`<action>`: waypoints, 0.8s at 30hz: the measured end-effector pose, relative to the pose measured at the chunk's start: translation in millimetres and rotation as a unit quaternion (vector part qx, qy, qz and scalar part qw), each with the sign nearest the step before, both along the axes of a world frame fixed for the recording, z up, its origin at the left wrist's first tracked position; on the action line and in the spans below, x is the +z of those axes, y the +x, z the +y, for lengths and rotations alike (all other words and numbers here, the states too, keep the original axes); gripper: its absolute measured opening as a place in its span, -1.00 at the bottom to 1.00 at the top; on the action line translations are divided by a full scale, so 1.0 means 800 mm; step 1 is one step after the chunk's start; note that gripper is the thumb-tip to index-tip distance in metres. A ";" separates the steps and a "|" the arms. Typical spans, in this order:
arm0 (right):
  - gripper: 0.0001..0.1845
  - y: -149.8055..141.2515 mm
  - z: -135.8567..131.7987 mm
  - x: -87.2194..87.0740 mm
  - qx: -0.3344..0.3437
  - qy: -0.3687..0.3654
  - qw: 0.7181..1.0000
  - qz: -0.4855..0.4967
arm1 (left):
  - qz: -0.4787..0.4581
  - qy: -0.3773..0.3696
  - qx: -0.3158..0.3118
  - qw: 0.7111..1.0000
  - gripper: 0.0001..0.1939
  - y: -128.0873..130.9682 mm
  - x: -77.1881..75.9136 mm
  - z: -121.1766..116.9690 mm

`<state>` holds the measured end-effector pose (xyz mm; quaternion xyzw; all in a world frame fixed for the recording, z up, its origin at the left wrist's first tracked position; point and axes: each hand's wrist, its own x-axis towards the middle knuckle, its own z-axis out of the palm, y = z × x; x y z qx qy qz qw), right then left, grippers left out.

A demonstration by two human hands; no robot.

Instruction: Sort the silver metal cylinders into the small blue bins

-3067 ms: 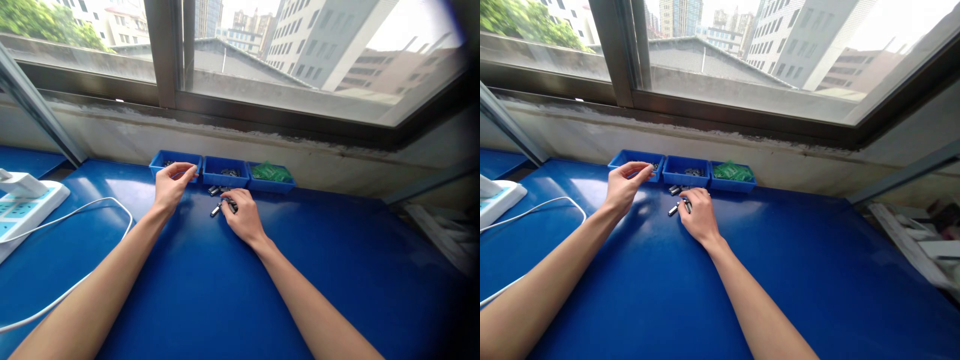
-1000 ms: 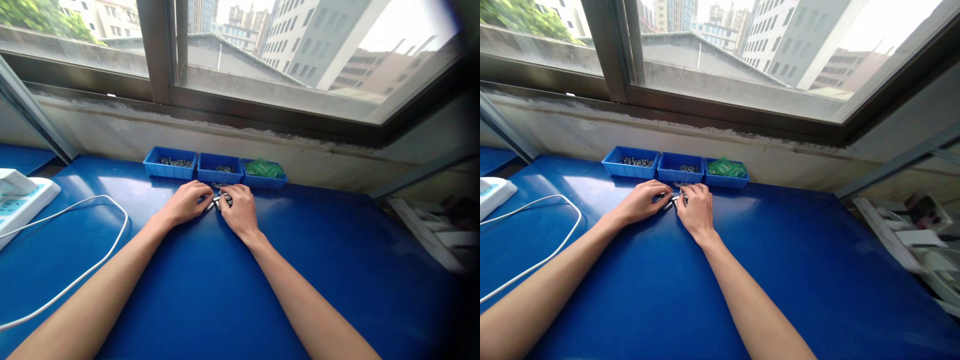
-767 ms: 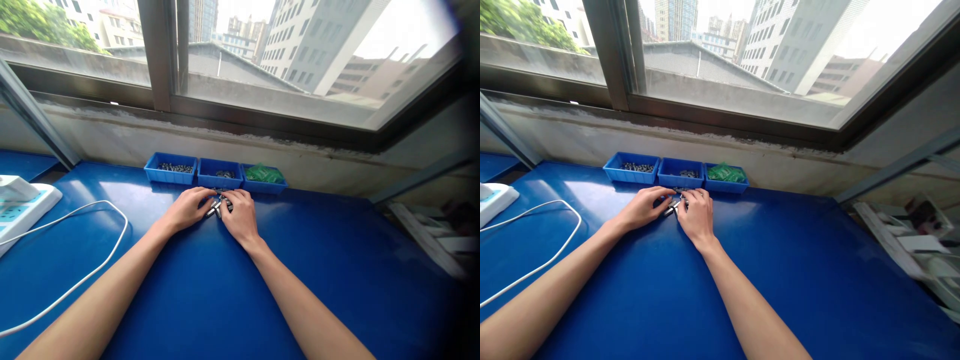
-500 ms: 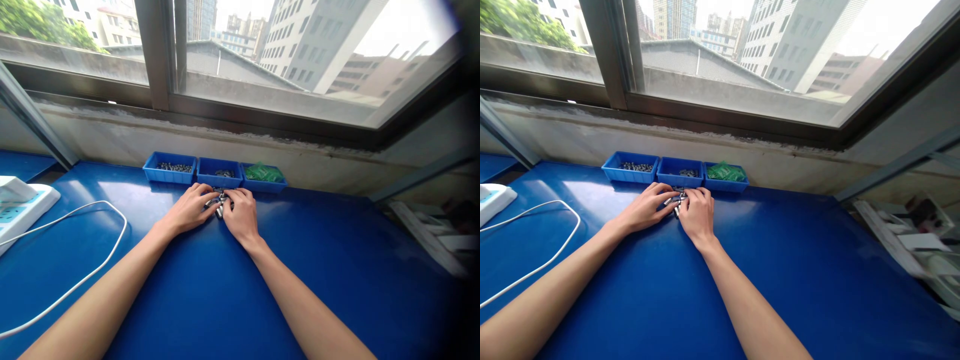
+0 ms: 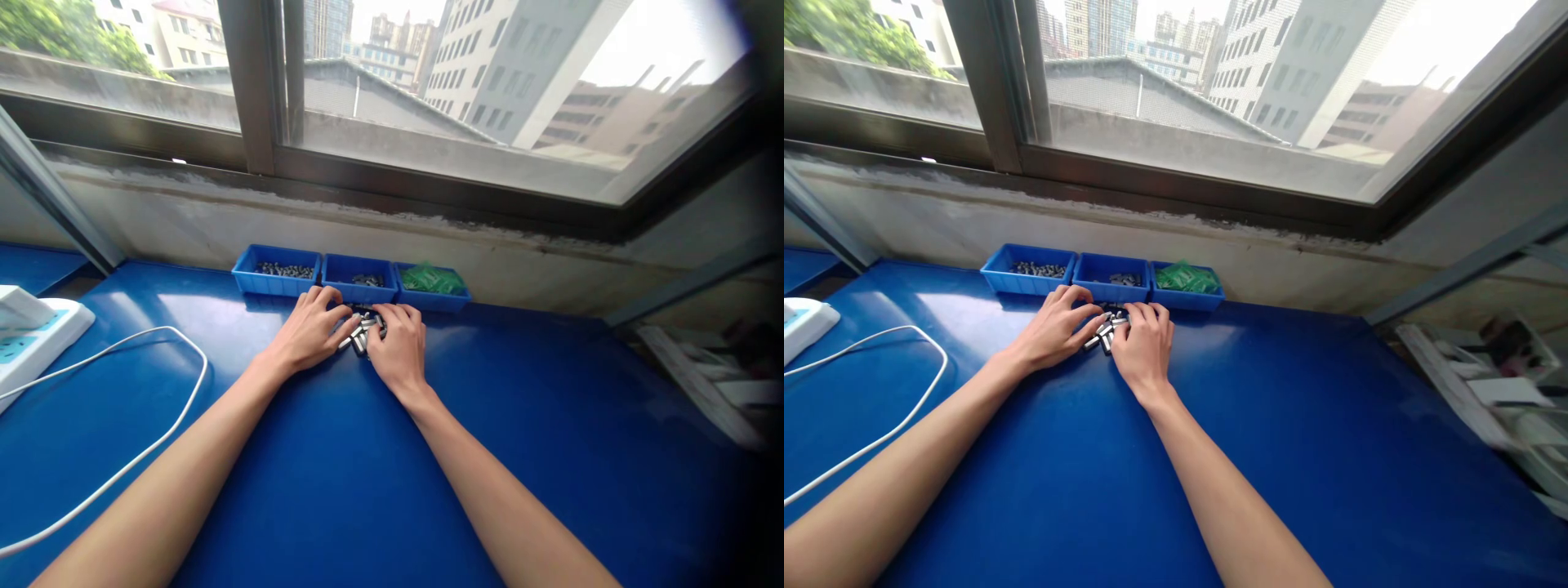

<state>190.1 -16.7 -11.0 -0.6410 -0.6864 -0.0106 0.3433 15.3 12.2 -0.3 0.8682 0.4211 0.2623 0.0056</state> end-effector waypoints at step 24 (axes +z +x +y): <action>-0.70 0.001 0.001 0.004 0.112 -0.011 0.991 0.066 | -0.120 -0.086 -0.100 0.984 -0.74 0.000 -0.004 -0.005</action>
